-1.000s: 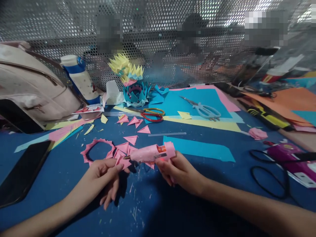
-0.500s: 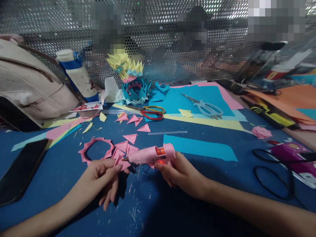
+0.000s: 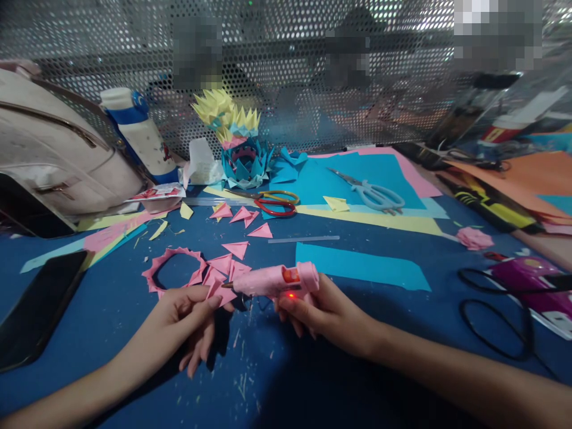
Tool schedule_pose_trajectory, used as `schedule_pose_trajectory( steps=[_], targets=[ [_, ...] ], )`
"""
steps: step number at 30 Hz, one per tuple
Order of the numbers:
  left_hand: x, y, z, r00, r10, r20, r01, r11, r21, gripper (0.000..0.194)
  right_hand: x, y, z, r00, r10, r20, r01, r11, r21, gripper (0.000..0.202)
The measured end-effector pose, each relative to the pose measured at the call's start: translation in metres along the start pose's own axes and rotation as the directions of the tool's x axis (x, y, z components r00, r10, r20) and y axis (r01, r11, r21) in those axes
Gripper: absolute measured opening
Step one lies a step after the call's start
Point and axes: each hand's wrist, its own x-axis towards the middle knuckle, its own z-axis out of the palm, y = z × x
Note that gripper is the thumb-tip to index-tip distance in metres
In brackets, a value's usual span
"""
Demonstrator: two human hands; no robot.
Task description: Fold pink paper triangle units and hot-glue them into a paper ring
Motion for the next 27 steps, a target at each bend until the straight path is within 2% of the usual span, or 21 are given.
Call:
schedule_pose_trajectory(
  steps=[8,16,27],
  targets=[
    [0.0014,0.0006,-0.0016,0.999,0.038,0.038,-0.036,0.998,-0.048,0.042,-0.0032,0.0011,-0.0023,0.999,-0.052,0.014,0.052,0.999,0.015,0.060],
    [0.0001,0.0032,0.0001,0.999,0.037,0.026,-0.034,0.993,-0.109,0.046,-0.0043,0.0044,-0.0014,0.994,-0.105,-0.012,0.105,0.994,0.000,0.055],
    [0.0021,0.0036,-0.0019,0.996,0.068,0.053,-0.063,0.994,-0.086,0.040,-0.0051,0.0090,-0.0002,0.992,-0.122,-0.036,0.120,0.991,-0.065,0.057]
  ],
)
